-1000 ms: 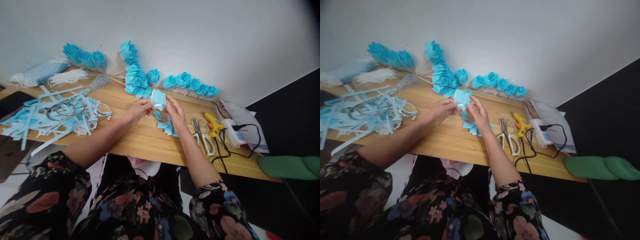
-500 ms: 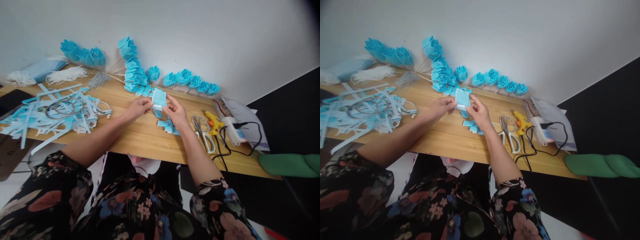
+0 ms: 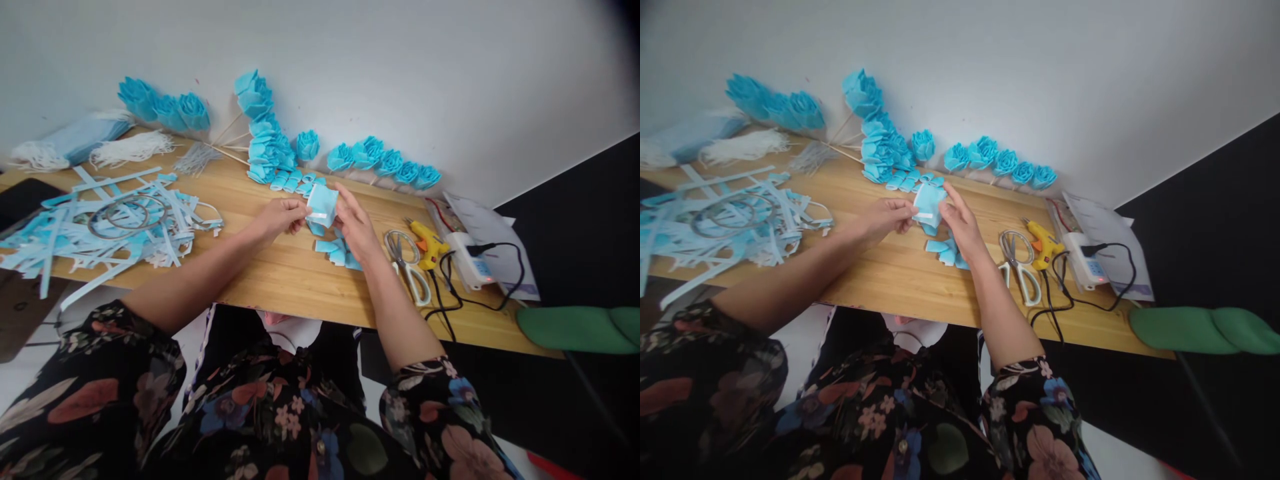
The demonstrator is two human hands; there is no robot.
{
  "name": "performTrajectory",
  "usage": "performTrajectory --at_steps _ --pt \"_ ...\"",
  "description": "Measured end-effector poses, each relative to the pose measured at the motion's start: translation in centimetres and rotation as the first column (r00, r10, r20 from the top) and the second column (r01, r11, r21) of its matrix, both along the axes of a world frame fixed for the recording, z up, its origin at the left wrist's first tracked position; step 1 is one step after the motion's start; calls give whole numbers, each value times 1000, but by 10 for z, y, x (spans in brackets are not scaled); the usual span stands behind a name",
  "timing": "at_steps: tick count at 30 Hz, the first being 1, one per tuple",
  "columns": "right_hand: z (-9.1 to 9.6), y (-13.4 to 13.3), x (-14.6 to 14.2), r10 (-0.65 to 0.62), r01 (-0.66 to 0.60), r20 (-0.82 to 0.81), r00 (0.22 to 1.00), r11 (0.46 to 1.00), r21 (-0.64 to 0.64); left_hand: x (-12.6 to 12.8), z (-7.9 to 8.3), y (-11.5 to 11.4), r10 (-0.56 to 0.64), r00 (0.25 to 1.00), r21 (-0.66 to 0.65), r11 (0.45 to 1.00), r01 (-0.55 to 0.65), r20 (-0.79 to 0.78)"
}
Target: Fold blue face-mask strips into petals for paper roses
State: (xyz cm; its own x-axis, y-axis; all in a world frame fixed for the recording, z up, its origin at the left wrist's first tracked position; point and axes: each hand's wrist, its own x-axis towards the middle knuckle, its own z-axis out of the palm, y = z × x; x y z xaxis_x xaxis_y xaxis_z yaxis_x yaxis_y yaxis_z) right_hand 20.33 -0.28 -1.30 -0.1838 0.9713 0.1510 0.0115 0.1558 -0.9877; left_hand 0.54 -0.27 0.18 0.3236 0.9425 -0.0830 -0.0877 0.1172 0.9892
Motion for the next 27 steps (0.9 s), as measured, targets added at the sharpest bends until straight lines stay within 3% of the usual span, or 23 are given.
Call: performTrajectory --at_steps 4,9,14,20,27 --pt "1 -2 -7 37 -37 19 999 999 13 2 -2 -1 -29 999 27 999 29 -18" --pt "2 -1 -8 -67 68 -17 998 995 72 3 -5 0 -62 992 -26 998 65 113" --pt "3 0 -7 -91 91 3 996 992 86 3 -14 2 -148 986 13 989 147 77" --pt "2 -1 -8 -88 86 13 996 992 90 5 -20 2 -136 989 16 991 135 58" --pt "4 -2 -7 -99 96 27 995 992 79 2 -15 4 -154 984 -19 988 156 94"
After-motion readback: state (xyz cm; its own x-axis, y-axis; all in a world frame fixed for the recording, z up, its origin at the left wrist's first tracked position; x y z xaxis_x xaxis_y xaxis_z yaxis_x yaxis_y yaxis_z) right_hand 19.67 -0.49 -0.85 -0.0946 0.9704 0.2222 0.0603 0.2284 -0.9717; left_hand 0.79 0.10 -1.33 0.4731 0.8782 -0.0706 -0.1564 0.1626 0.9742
